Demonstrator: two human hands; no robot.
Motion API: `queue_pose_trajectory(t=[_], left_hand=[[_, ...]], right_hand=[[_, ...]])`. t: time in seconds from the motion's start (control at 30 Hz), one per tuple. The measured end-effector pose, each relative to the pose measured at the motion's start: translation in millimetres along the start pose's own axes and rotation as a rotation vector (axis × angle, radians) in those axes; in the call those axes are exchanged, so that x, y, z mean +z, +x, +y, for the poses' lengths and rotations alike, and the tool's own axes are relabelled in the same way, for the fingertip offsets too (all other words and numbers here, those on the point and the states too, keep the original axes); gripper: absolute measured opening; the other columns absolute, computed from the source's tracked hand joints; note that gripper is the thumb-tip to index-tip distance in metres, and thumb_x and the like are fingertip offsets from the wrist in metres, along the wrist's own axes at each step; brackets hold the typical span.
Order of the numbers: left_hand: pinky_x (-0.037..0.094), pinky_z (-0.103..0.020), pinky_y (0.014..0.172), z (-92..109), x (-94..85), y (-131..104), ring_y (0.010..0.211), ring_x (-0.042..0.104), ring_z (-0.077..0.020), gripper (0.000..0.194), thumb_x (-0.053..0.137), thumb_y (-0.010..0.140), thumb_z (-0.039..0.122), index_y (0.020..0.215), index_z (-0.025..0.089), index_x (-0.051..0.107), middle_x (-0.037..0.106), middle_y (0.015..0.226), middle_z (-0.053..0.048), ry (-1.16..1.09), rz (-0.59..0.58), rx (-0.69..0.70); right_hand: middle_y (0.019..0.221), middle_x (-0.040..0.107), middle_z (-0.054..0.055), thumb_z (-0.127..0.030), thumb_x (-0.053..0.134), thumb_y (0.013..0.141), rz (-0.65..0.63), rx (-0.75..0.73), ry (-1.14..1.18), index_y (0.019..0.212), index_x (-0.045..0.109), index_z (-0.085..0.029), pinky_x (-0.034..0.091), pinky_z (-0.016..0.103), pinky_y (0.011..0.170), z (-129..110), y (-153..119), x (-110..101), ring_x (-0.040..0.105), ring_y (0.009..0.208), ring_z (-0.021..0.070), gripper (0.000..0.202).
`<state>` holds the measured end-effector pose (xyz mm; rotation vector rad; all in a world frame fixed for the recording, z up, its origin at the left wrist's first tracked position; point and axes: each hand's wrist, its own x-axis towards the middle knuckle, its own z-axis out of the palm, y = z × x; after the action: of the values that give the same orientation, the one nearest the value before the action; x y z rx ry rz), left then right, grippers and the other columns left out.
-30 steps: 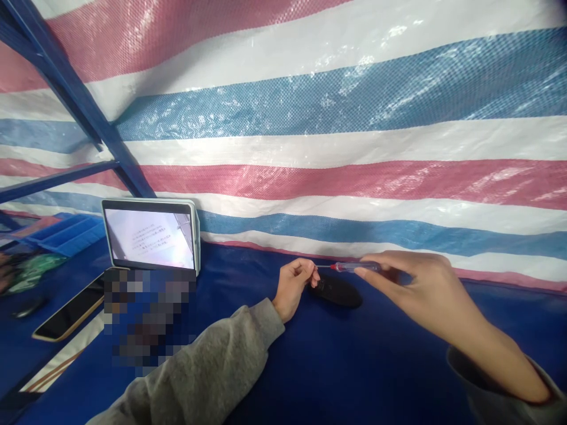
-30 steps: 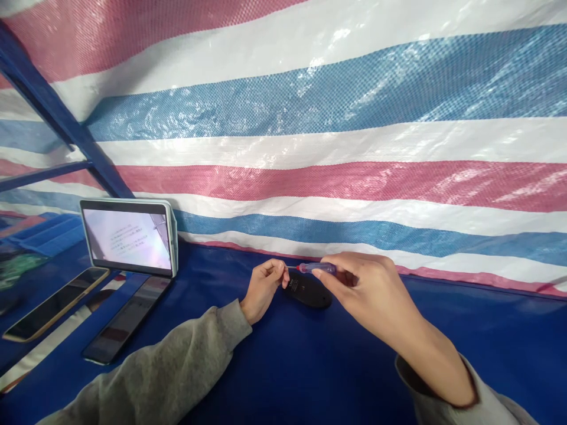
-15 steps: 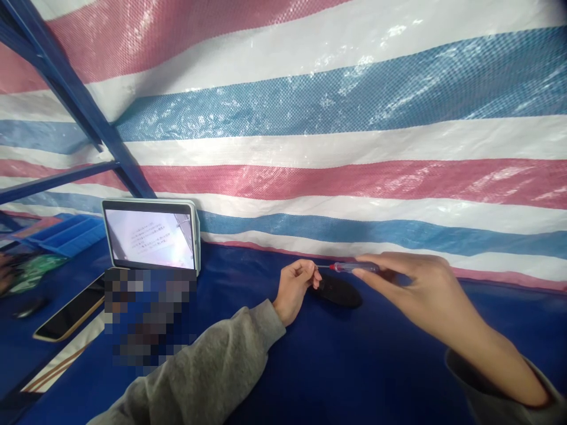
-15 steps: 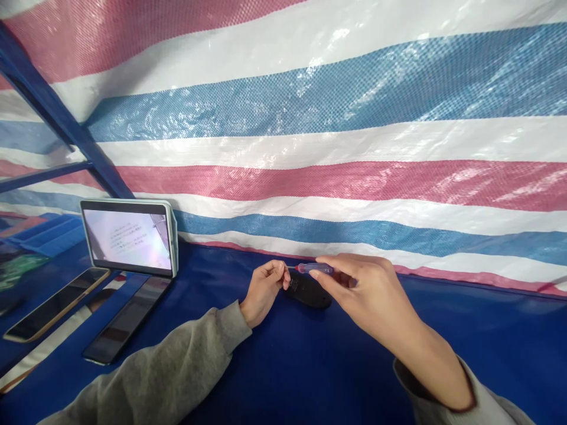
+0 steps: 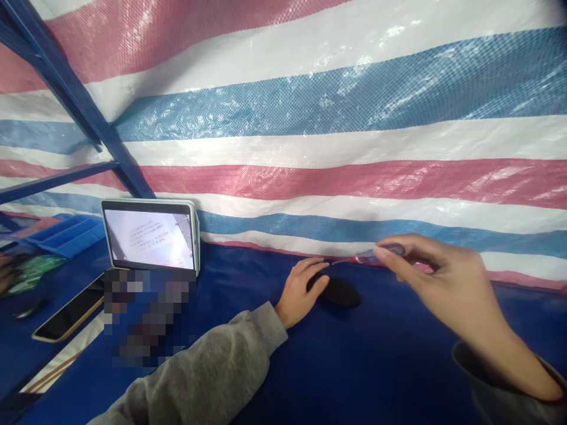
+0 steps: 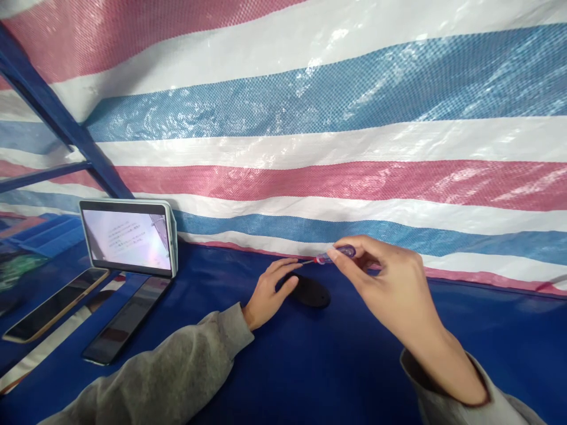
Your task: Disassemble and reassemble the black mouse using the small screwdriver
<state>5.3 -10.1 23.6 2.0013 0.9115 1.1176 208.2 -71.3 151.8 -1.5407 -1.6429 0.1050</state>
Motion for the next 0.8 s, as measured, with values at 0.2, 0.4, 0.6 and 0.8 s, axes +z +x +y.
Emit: queue_pose_trajectory(t=[0.2,0.4,0.6,0.8], left_hand=[[0.024,-0.052,0.112,-9,2.1,-6,0.127,0.047,-0.0302,0.055,0.067,0.083,0.041,0.134,0.027,0.054,0.052,0.137,-0.011,0.353,-0.255,0.198],[0.032,-0.048,0.105,-12,2.2,-6,0.117,0.052,-0.0286,0.054,0.065,0.085,0.044,0.136,0.028,0.052,0.056,0.126,-0.011,0.424,-0.274,0.223],[0.034,-0.046,0.103,-12,2.3,-7,0.115,0.052,-0.0283,0.054,0.066,0.085,0.045,0.135,0.029,0.053,0.056,0.125,-0.010,0.436,-0.269,0.214],[0.035,-0.046,0.101,-11,2.6,-7,0.115,0.053,-0.0289,0.054,0.065,0.085,0.046,0.134,0.029,0.053,0.057,0.124,-0.010,0.441,-0.265,0.210]], right_hand=[[0.062,0.066,-0.001,-0.055,0.057,0.084,-0.041,-0.009,-0.080,0.075,0.065,-0.026,0.047,0.032,0.057,6,4,1,0.062,0.056,0.0182,0.032],[0.064,0.070,-0.002,-0.051,0.054,0.086,-0.142,-0.064,-0.140,0.073,0.067,-0.026,0.046,0.030,0.057,8,5,5,0.064,0.057,0.0171,0.031],[0.060,0.067,-0.003,-0.052,0.053,0.086,-0.192,-0.043,-0.171,0.070,0.064,-0.026,0.043,0.029,0.055,11,6,8,0.062,0.053,0.0160,0.033],[0.058,0.066,-0.003,-0.052,0.054,0.085,-0.212,-0.061,-0.188,0.072,0.064,-0.025,0.042,0.029,0.055,15,7,13,0.060,0.051,0.0157,0.031]])
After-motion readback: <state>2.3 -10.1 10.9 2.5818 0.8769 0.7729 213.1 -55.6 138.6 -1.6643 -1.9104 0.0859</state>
